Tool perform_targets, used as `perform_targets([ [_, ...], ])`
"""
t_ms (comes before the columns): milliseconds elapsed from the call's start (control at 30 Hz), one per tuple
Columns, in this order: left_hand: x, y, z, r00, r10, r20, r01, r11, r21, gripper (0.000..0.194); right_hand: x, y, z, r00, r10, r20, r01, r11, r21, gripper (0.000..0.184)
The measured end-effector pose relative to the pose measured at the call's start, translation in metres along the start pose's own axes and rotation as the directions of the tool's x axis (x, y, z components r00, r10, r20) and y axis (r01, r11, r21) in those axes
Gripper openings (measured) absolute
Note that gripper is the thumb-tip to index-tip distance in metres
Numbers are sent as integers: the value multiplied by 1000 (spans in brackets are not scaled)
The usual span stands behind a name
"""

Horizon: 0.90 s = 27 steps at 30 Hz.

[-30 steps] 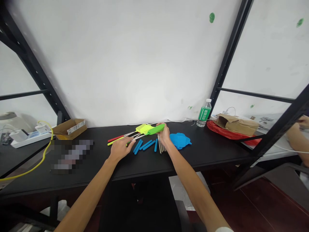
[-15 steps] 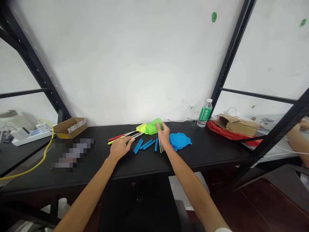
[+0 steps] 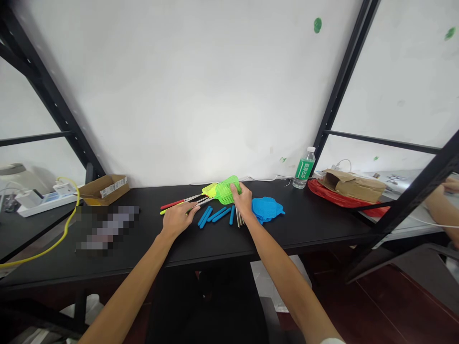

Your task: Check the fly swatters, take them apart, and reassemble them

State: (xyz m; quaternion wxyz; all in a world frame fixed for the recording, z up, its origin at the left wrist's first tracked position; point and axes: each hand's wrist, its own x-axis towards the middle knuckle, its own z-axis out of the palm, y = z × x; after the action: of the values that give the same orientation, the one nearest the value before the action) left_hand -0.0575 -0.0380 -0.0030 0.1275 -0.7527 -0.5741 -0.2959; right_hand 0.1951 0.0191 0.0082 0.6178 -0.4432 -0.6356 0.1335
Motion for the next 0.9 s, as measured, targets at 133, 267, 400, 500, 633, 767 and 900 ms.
perform_targets([
  [133, -1, -2, 1, 1000, -1, -21, 1, 1000, 11, 39, 0, 2, 0, 1000, -10, 22, 11, 1000, -9, 42],
  [267, -1, -3, 1, 998, 12, -54, -9, 999, 40, 37, 0, 3, -1, 998, -22, 66, 23, 1000, -7, 41],
  [400, -1, -4, 2, 997, 22, -68, -19, 999, 47, 36, 0, 4, -2, 995, -11, 96, 13, 1000, -17, 41],
  [500, -1, -4, 1, 998, 7, -67, -4, 999, 54, 35, -1, 4, -1, 995, -17, 93, 20, 1000, -24, 38],
  [633, 0, -2, -1, 998, -24, -51, 27, 997, 68, 35, -1, 4, 0, 993, -40, 107, 47, 997, -65, 34],
  [767, 1, -1, -3, 998, -50, -43, 53, 996, 74, 36, -2, 4, 0, 988, -58, 144, 73, 992, -102, 42],
  [900, 0, 2, -3, 997, -43, -65, 46, 998, 47, 34, -2, 4, 1, 990, -32, 141, 54, 987, -154, 42],
])
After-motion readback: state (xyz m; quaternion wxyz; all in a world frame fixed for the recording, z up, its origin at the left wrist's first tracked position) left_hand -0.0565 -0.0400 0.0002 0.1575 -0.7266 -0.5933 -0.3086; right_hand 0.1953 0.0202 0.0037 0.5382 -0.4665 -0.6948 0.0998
